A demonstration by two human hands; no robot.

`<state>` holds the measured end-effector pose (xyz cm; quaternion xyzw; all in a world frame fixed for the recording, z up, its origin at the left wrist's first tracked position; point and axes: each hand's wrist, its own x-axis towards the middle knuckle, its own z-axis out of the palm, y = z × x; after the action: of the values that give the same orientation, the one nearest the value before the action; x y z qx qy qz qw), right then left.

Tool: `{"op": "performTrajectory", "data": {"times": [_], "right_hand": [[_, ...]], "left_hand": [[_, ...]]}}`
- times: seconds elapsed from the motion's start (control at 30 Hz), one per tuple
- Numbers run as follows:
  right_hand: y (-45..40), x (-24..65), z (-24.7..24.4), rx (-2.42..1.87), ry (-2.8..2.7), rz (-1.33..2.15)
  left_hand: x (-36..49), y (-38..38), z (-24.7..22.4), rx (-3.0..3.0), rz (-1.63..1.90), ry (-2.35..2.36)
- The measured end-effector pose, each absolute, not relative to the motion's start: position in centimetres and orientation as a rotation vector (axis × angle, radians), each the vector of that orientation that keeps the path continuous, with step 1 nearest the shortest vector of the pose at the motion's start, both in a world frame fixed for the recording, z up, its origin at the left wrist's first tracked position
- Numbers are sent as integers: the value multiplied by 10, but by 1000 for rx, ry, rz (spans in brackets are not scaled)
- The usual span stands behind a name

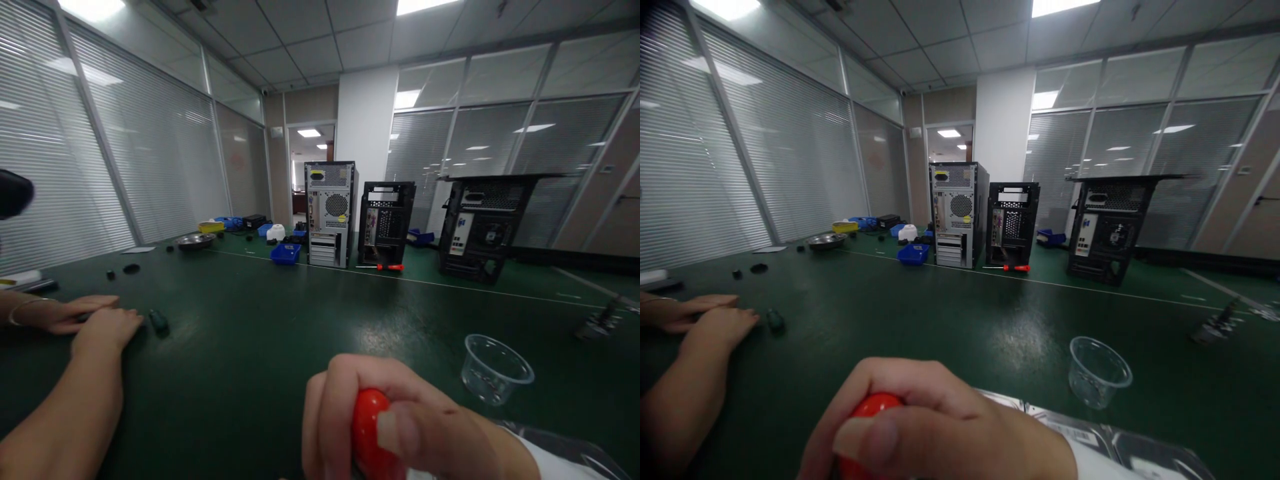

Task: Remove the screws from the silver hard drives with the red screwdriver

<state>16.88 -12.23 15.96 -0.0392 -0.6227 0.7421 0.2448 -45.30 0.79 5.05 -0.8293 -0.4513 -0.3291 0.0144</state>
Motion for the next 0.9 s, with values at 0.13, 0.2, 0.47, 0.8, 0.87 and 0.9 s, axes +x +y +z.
{"op": "performTrajectory", "data": {"times": [0.13,0.2,0.47,0.8,0.87,0.9], "right_hand": [[-120,168,150,-97,-1631,2131],[-119,168,143,-85,-1567,2176],[-120,164,135,10,-1565,2025],[-115,160,141,50,-1430,2235],[-115,161,140,8,-1468,2218],[-115,161,139,-12,-1495,2201]], "left_hand": [[-398,29,27,-2170,-1076,-1472],[-383,42,18,-2024,-1013,-1467],[-397,70,-11,-2135,-793,-1448],[-395,56,-2,-2019,-810,-1449],[-390,54,2,-2047,-870,-1525],[-386,53,4,-2085,-915,-1555]]}}
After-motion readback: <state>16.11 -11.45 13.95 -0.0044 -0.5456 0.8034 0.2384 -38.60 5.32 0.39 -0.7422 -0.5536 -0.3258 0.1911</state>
